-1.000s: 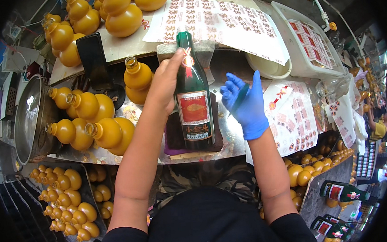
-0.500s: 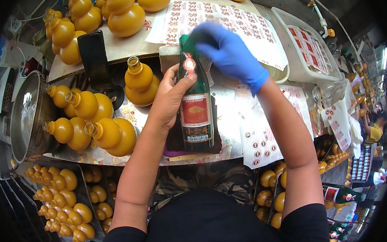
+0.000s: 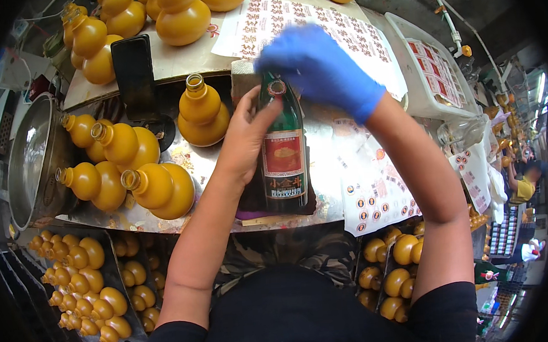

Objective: The person retrieves sheets of red stickers and walks to a workbench in a warehouse. They pick up green glass bottles and apply stickers to the neck and body of each bottle. The person smooths the labels with their gloved hands and places the finished bottles on a nearby table.

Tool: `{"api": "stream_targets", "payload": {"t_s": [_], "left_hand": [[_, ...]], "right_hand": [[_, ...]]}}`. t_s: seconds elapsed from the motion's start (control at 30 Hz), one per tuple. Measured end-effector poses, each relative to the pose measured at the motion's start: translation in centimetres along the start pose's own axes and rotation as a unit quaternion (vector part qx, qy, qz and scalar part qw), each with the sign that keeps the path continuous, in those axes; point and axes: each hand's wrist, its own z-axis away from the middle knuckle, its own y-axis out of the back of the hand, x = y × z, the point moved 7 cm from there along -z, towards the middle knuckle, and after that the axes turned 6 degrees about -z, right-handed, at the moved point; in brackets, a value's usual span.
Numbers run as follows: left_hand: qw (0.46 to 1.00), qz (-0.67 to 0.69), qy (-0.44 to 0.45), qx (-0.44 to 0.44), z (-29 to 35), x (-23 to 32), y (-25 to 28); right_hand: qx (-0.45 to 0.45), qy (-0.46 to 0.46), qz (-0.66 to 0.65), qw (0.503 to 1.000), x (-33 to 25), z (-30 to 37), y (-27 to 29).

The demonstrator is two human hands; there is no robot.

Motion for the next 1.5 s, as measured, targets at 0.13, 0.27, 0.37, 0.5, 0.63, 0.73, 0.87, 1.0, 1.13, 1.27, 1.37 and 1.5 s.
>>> {"api": "stream_targets", "payload": {"t_s": [0.13, 0.27, 0.37, 0.5, 0.63, 0.73, 0.87, 1.0, 1.13, 1.27, 1.37, 1.5], "left_hand": [[0.996, 0.086, -0.034, -0.018, 0.0, -0.9, 1.5], [0.994, 0.109, -0.020, -0.025, -0.5, -0.8, 1.3], [0.995, 0.095, 0.000, -0.025, -0.2, -0.3, 0.8], [0.996, 0.085, 0.014, -0.012, -0.6, -1.1, 1.0], [0.998, 0.063, 0.014, -0.003, -0.6, -1.1, 1.2], [0.998, 0.063, 0.015, -0.015, -0.7, -0.5, 0.8], [0.992, 0.118, 0.004, -0.052, -0.8, -0.2, -0.6], [1.000, 0.021, 0.002, -0.001, -0.7, -0.3, -0.2], [1.000, 0.002, -0.001, 0.011, -0.5, -0.1, -0.2], [1.000, 0.004, -0.008, 0.013, -0.7, -0.6, 0.2], [1.000, 0.002, -0.002, 0.010, -0.8, -0.6, -0.2], [1.000, -0.012, -0.009, 0.015, -0.7, -0.4, 0.1]], "right_hand": [[-0.034, -0.030, -0.108, 0.993, -3.8, 2.6, 0.3], [-0.116, -0.236, -0.394, 0.881, -2.3, 4.2, -0.6], [0.112, -0.286, -0.473, 0.826, 0.6, 4.3, -0.2], [0.118, -0.086, -0.197, 0.969, -0.9, 5.1, 0.1], [0.063, -0.087, -0.248, 0.963, -2.6, 7.3, 0.1], [0.106, -0.376, -0.580, 0.714, -0.4, 8.8, -2.3], [0.163, -0.370, -0.420, 0.812, 2.9, 7.7, -2.1], [0.192, -0.311, -0.211, 0.907, 4.5, 6.9, -1.2], [0.188, -0.282, -0.323, 0.883, 4.4, 6.1, -1.3], [0.057, -0.236, -0.278, 0.929, 3.2, 3.5, -0.9], [0.075, -0.169, -0.140, 0.973, 3.9, 1.6, 0.2], [-0.027, -0.181, -0.132, 0.974, 2.6, -0.4, 0.3]]}}
